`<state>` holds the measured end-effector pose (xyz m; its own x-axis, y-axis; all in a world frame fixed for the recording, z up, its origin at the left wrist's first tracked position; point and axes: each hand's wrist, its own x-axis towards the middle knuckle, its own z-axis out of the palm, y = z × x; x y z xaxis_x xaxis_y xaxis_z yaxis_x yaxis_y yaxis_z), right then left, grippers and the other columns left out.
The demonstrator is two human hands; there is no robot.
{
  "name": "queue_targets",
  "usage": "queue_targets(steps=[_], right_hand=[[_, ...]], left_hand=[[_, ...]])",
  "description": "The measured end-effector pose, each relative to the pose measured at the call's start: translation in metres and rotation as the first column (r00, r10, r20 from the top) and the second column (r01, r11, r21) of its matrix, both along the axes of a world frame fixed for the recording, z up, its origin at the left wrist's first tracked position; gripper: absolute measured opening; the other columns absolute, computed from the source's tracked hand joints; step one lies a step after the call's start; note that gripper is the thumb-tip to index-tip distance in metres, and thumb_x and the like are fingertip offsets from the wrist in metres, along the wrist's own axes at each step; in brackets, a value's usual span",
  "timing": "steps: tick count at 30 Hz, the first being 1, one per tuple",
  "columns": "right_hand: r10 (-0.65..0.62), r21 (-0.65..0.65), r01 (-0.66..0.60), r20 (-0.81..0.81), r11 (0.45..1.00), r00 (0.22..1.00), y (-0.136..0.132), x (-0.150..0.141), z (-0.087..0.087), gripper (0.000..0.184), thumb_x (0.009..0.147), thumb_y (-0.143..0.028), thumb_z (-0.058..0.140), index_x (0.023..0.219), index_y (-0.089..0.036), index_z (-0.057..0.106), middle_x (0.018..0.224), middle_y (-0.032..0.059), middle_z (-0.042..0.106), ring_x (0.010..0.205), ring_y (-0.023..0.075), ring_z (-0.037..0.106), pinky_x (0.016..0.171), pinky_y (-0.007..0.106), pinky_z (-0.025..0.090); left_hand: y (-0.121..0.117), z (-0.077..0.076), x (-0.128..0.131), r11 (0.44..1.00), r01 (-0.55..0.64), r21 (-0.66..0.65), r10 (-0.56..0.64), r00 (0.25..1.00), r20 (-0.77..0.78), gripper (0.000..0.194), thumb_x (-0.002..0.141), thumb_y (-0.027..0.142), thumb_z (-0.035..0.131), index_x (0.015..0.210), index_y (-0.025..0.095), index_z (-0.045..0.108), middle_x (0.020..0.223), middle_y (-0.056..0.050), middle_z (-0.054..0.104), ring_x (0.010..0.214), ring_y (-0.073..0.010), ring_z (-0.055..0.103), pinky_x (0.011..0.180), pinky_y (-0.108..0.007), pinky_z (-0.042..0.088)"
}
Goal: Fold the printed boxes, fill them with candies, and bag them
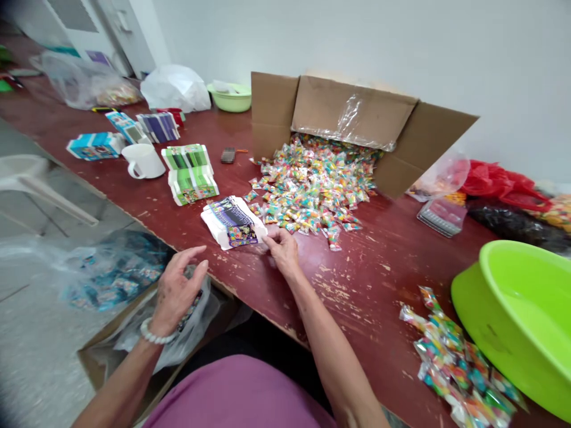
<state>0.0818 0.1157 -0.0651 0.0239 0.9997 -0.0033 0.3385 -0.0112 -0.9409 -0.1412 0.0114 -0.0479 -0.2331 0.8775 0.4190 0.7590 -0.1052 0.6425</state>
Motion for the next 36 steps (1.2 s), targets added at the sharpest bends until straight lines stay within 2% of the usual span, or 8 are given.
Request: queue_targets(steps=[4,7,9,12,15,23,29,36], right_hand=[[0.158,-0.011,-0.162,-0.153,0.987,0.975,-0.018,0.023,0.023,0.03,0.072,-0.047,0.071,0.079,-0.02,0.062,0.075,-0.0007,0.065,0.068,0.0149,0.057,0.068,0.028,0.045],[0.345,-0.024,-0.364,-0.262,0.931,0.901,-0.039,0.038,0.044,0.029,0.073,-0.045,0.075,0.083,-0.019,0.068,0.078,0.0004,0.067,0.072,0.0149,0.059,0.073,0.029,0.046],[0.453,-0.027,-0.489,-0.331,0.872,0.828,-0.052,0.044,0.055,0.025,0.077,-0.042,0.075,0.086,-0.019,0.069,0.082,0.0006,0.068,0.075,0.0144,0.06,0.076,0.029,0.046],[0.523,-0.033,-0.577,-0.383,0.816,0.762,-0.066,0.047,0.067,0.023,0.081,-0.04,0.073,0.088,-0.018,0.068,0.082,0.0006,0.068,0.075,0.014,0.061,0.075,0.028,0.047],[0.532,-0.04,-0.604,-0.429,0.796,0.73,-0.075,0.045,0.072,0.023,0.084,-0.041,0.071,0.088,-0.019,0.067,0.08,0.0002,0.067,0.071,0.0133,0.06,0.07,0.027,0.048],[0.392,-0.034,-0.499,-0.574,0.866,0.719,-0.096,0.039,0.081,0.026,0.084,-0.04,0.072,0.1,-0.021,0.066,0.084,0.0,0.066,0.065,0.0102,0.06,0.062,0.024,0.049],[0.397,-0.071,-0.646,-0.737,0.76,0.548,-0.122,0.03,0.07,0.038,0.085,-0.047,0.07,0.109,-0.02,0.057,0.055,-0.0064,0.058,0.043,0.0142,0.058,0.046,0.026,0.048],[0.091,-0.016,-0.099,-0.284,0.995,0.955,-0.116,0.025,0.053,0.024,0.084,-0.041,0.067,0.079,-0.017,0.066,0.067,0.0001,0.066,0.055,0.0113,0.058,0.052,0.023,0.046]], left_hand=[[0.002,0.018,0.0,0.999,-0.029,0.023,0.022,0.965,0.26,0.04,0.089,0.041,0.06,0.121,0.018,0.065,0.117,-0.01,0.069,0.101,-0.0235,0.064,0.096,-0.038,0.047],[0.0,0.039,0.008,0.953,0.27,-0.136,-0.134,0.781,0.61,0.044,0.089,0.05,0.059,0.117,0.017,0.068,0.111,-0.011,0.073,0.105,-0.0259,0.065,0.096,-0.038,0.047],[-0.004,0.048,0.02,0.751,0.622,-0.223,-0.181,0.518,0.836,0.052,0.087,0.057,0.058,0.115,0.015,0.069,0.111,-0.014,0.073,0.104,-0.0288,0.067,0.093,-0.04,0.049],[-0.017,0.046,0.043,0.311,0.946,-0.09,-0.037,0.106,0.994,0.064,0.078,0.062,0.068,0.122,0.015,0.066,0.111,-0.017,0.073,0.095,-0.032,0.072,0.087,-0.044,0.053],[-0.03,0.035,0.063,0.177,0.981,0.084,0.062,-0.097,0.993,0.067,0.071,0.055,0.079,0.122,0.014,0.064,0.096,-0.015,0.075,0.08,-0.0298,0.074,0.078,-0.042,0.056],[-0.039,0.04,0.074,0.313,0.947,0.067,0.03,-0.081,0.996,0.054,0.069,0.048,0.084,0.106,0.012,0.068,0.083,-0.012,0.075,0.071,-0.0259,0.075,0.069,-0.036,0.058],[-0.034,0.042,0.078,0.478,0.876,-0.072,-0.022,0.094,0.995,0.031,0.08,0.041,0.076,0.091,0.013,0.066,0.074,-0.008,0.074,0.06,-0.0223,0.073,0.058,-0.031,0.057],[-0.025,0.029,0.085,0.7,0.691,-0.181,-0.149,0.39,0.909,0.03,0.081,0.034,0.076,0.099,0.014,0.065,0.094,-0.005,0.072,0.083,-0.0151,0.069,0.073,-0.024,0.056]])
